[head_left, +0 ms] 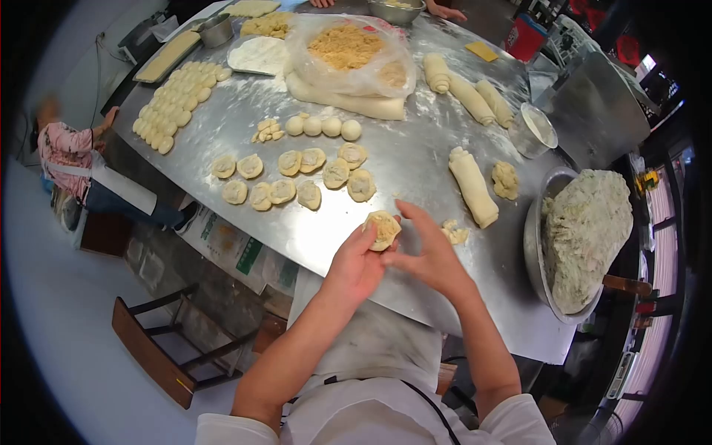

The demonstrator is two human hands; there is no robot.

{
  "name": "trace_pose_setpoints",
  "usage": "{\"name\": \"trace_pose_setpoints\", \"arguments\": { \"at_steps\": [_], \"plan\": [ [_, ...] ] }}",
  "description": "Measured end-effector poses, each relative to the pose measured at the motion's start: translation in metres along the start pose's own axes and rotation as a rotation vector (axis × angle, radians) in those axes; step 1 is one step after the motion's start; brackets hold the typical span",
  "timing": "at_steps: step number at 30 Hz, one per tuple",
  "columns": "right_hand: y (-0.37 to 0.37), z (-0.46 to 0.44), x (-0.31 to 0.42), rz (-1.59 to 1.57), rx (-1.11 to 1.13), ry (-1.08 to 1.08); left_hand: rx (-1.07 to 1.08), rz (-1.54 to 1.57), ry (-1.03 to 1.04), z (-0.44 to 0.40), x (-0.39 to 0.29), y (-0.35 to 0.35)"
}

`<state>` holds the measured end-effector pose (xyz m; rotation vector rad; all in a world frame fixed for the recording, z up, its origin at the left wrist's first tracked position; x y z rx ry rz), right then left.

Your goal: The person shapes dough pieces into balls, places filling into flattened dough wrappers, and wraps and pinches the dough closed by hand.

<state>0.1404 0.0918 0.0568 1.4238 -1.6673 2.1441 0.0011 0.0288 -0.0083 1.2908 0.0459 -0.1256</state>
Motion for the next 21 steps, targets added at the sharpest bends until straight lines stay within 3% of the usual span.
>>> {"name": "trace_pose_setpoints", "arguments": {
  "at_steps": [5,8,11,14,17,21],
  "plan": [
    [0.011,0.018,-0.002,-0.037,-0.001,-0.067,-0.131,-0.211,-0.011,0.023,0.024,0.023],
    [0.011,0.012,0.001,0.11,0.039,-0.176,-0.201,-0.386,0.009,0.024,0.025,0.023],
    [0.016,0.01,0.0,0.148,-0.02,-0.277,-0.245,-0.704,-0.013,0.023,0.02,0.022],
    [0.019,0.015,-0.004,-0.096,0.067,-0.139,-0.204,-0.711,-0.211,0.029,0.009,0.03],
    [0.03,0.024,-0.011,-0.74,0.058,-0.007,-0.145,-0.163,-0.356,0.046,-0.009,0.054],
    [0.031,0.021,-0.001,-0.529,0.143,-0.07,-0.14,-0.201,-0.327,0.036,0.001,0.012]
  ]
}}
Point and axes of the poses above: each hand's wrist, its own z-axis away from the middle knuckle, its own y-axis out of the palm, x = y × z, the point moved 3 cm from there along -z, towards the middle knuckle, and after that the axes turned 12 degrees about z, right-handed, at the moved point
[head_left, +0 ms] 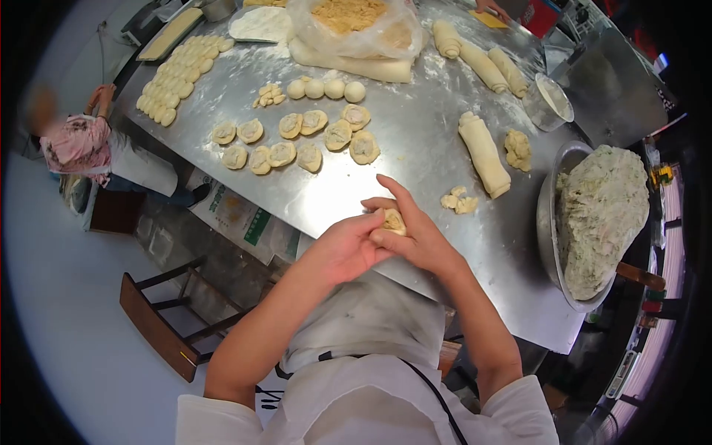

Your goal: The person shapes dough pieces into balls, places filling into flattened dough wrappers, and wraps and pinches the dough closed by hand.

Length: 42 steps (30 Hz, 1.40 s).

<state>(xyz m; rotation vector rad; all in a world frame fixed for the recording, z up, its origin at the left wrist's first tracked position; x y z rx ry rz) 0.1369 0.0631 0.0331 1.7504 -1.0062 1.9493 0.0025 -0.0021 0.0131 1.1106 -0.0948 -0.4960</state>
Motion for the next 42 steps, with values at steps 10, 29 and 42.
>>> {"name": "trace_pose_setpoints", "arguments": {
  "at_steps": [10,29,42],
  "plan": [
    [-0.015,0.013,-0.002,0.378,-0.031,0.064,-0.136,-0.287,0.17,-0.013,0.024,0.021],
    [-0.002,0.031,0.003,0.002,-0.037,0.104,0.002,0.09,-0.004,0.008,0.031,-0.022],
    [0.0,0.037,-0.02,0.421,-0.18,-0.097,-0.072,-0.291,-0.038,0.013,0.022,0.02]
  ]
}}
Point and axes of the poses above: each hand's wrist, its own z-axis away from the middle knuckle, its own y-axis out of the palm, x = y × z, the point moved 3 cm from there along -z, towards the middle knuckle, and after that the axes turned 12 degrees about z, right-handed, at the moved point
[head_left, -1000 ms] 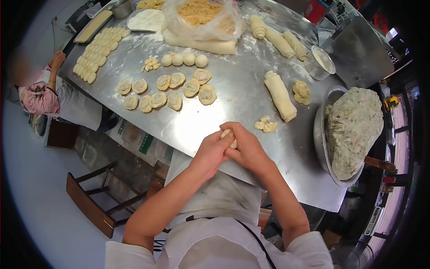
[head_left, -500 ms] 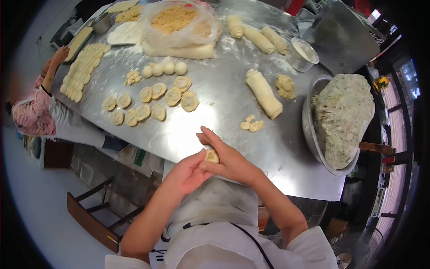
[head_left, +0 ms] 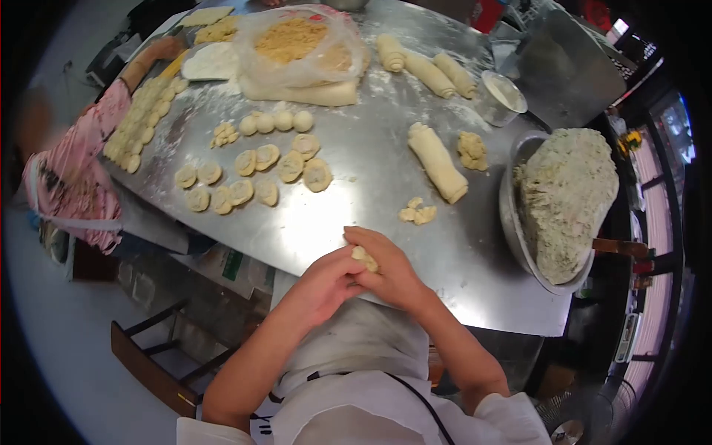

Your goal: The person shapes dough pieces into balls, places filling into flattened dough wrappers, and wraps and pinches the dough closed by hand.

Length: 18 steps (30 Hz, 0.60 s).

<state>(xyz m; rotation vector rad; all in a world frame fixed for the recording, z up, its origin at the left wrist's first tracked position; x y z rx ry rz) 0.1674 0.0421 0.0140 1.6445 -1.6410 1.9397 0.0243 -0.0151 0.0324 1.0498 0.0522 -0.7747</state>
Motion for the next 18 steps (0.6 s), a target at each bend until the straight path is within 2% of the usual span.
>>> {"name": "trace_pose_setpoints", "arguments": {
  "at_steps": [3,6,9,12,15,18],
  "plan": [
    [0.005,-0.007,0.019,-0.106,-0.054,0.038,-0.109,-0.374,-0.019,0.012,-0.017,0.01],
    [0.008,-0.019,0.024,0.022,-0.128,-0.017,-0.124,-0.21,0.046,0.005,-0.019,-0.006],
    [0.005,-0.026,0.025,0.062,-0.233,-0.055,-0.012,0.238,0.14,0.014,-0.018,-0.001],
    [0.005,-0.032,0.033,-0.13,-0.27,0.054,0.034,0.177,0.283,0.016,-0.005,0.01],
    [0.008,-0.037,0.04,0.002,-0.143,-0.038,0.012,0.062,0.455,0.004,0.005,-0.005],
    [0.007,-0.034,0.049,-0.73,-0.015,0.227,0.009,0.112,0.521,0.004,0.008,-0.016]
  ]
}}
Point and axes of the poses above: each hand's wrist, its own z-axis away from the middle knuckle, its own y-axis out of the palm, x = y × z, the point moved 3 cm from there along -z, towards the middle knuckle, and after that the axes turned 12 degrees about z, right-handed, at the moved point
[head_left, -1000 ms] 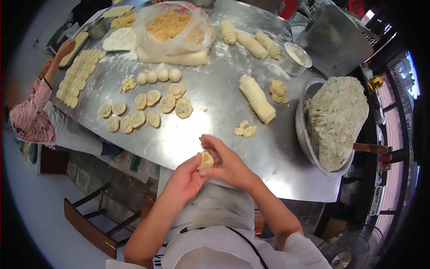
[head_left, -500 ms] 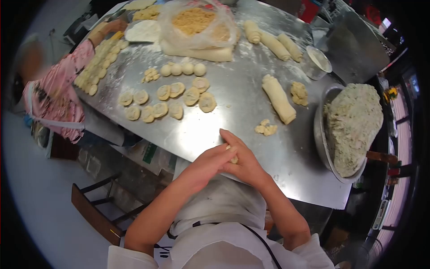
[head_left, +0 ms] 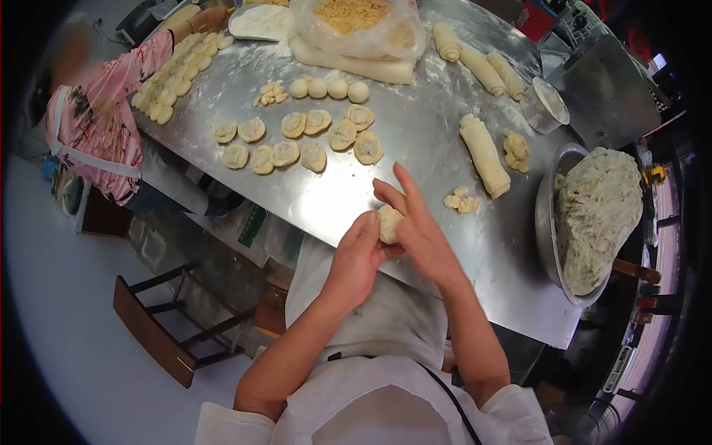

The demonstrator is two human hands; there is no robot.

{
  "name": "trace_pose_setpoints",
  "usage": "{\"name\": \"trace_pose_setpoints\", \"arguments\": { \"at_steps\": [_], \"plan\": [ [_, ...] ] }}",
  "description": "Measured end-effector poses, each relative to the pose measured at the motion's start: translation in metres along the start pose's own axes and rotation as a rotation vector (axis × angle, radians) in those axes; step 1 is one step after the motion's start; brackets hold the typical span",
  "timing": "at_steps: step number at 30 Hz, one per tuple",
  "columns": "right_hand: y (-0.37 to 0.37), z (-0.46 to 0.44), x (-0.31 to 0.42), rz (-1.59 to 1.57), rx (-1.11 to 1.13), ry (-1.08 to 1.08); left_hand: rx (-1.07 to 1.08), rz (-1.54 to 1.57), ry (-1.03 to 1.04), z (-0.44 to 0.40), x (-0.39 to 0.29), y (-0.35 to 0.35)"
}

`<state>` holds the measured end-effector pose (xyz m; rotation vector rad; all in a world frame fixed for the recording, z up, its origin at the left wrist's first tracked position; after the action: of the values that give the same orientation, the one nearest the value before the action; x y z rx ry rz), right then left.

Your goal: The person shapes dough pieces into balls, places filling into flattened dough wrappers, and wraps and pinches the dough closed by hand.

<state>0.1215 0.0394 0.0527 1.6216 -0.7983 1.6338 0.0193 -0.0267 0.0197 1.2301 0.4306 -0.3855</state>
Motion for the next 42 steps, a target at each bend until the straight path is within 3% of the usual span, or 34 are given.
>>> {"name": "trace_pose_setpoints", "arguments": {
  "at_steps": [1,4,7,10,14,18,23,30,32,33,34,36,38,42],
  "plan": [
    [-0.011,-0.001,0.0,-0.053,0.162,0.026,0.005,-0.008,-0.024,0.003,0.001,-0.002],
    [-0.007,0.006,0.015,0.322,0.142,0.082,0.005,-0.043,-0.08,0.006,0.001,-0.001],
    [-0.006,0.006,0.001,0.42,0.099,0.118,-0.007,-0.13,-0.142,0.003,0.004,0.007],
    [-0.004,0.005,-0.013,0.483,-0.088,-0.093,0.01,-0.142,-0.128,0.007,0.003,0.007],
    [0.003,-0.001,-0.005,0.376,-0.107,-0.013,0.022,-0.027,-0.045,0.012,-0.001,0.01],
    [0.0,-0.003,-0.001,-0.003,0.124,0.0,0.087,-0.107,-0.03,0.008,-0.008,-0.009],
    [-0.001,-0.002,0.016,0.283,0.245,0.18,0.147,-0.117,-0.226,0.006,-0.004,-0.013],
    [-0.004,-0.005,-0.01,0.456,-0.041,-0.037,0.023,-0.031,-0.103,0.004,-0.001,0.009],
    [0.005,-0.005,-0.003,0.409,-0.031,-0.047,0.023,-0.06,-0.062,-0.001,0.002,-0.003],
    [0.002,-0.004,-0.005,0.23,0.023,-0.005,0.024,-0.074,-0.042,-0.002,0.0,-0.006],
    [-0.005,-0.003,-0.005,0.053,0.079,0.034,0.047,-0.075,-0.085,-0.001,-0.001,-0.008],
    [-0.008,-0.003,-0.003,0.004,0.155,0.101,0.094,-0.076,-0.165,0.001,-0.004,-0.007],
    [-0.011,0.001,0.003,0.26,0.186,0.16,0.094,-0.123,-0.234,-0.001,0.005,-0.007],
    [-0.022,0.0,-0.014,0.4,-0.008,0.061,0.046,-0.094,-0.297,-0.008,0.009,0.006]
  ]
}}
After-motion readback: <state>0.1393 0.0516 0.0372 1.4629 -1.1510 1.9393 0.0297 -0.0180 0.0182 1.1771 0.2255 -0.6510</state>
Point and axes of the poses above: each hand's wrist, its own z-axis away from the middle knuckle, its own y-axis out of the palm, x = y × z, the point moved 3 cm from there along -z, towards the middle knuckle, and after that the axes turned 12 degrees about z, right-handed, at the moved point
